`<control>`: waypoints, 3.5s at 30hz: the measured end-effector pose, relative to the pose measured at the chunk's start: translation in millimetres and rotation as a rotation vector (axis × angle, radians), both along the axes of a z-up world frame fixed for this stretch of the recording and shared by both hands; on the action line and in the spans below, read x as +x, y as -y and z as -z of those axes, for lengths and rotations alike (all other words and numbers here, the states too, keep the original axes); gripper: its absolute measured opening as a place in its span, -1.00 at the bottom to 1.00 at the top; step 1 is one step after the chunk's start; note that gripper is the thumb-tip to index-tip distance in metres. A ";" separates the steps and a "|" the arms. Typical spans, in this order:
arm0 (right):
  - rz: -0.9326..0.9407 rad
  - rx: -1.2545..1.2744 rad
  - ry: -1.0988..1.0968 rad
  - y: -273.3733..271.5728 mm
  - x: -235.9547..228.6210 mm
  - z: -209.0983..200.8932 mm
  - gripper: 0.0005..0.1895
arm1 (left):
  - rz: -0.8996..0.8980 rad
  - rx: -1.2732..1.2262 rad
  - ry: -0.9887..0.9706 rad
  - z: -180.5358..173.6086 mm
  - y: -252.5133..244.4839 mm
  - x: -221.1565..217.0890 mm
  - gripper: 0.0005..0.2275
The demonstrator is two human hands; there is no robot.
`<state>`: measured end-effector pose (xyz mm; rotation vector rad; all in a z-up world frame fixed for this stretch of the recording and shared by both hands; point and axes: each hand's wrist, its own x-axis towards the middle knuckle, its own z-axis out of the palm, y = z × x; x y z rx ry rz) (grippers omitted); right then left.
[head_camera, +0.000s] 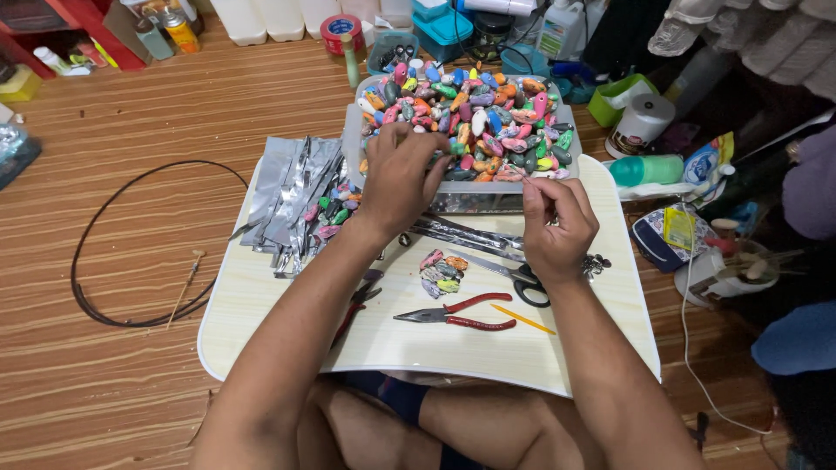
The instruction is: Assembling small colorful fishing lures using pliers and scissors
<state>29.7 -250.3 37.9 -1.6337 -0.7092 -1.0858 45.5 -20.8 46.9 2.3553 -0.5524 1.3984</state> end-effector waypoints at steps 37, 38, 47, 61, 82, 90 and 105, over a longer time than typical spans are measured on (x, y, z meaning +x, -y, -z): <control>0.034 -0.164 -0.173 3.3 -14.6 3.2 -0.95 | -0.162 0.144 -0.022 -15.6 19.2 34.3 -0.77; 0.036 -0.161 -0.175 3.3 -14.4 3.4 -0.95 | -0.141 0.093 -0.037 -15.9 18.7 34.0 -0.80; 0.040 -0.153 -0.180 1.7 -16.0 0.1 -0.94 | -0.017 -0.242 -0.200 -23.5 11.1 29.9 -0.87; 0.042 -0.162 -0.179 2.1 -13.6 2.4 -0.93 | 0.153 -0.453 -0.304 -25.8 -40.8 28.2 -0.70; 0.067 -0.174 -0.184 1.8 -16.4 -0.8 -0.92 | 0.200 -0.308 -0.428 -10.0 -33.9 30.9 -0.74; 0.051 -0.160 -0.195 1.3 -14.5 0.6 -0.94 | 0.258 -0.385 -0.432 -19.6 -35.1 19.8 -0.79; 0.045 -0.161 -0.209 0.8 -14.8 1.5 -0.95 | 0.360 -0.609 -0.460 -24.6 -38.7 13.6 -0.83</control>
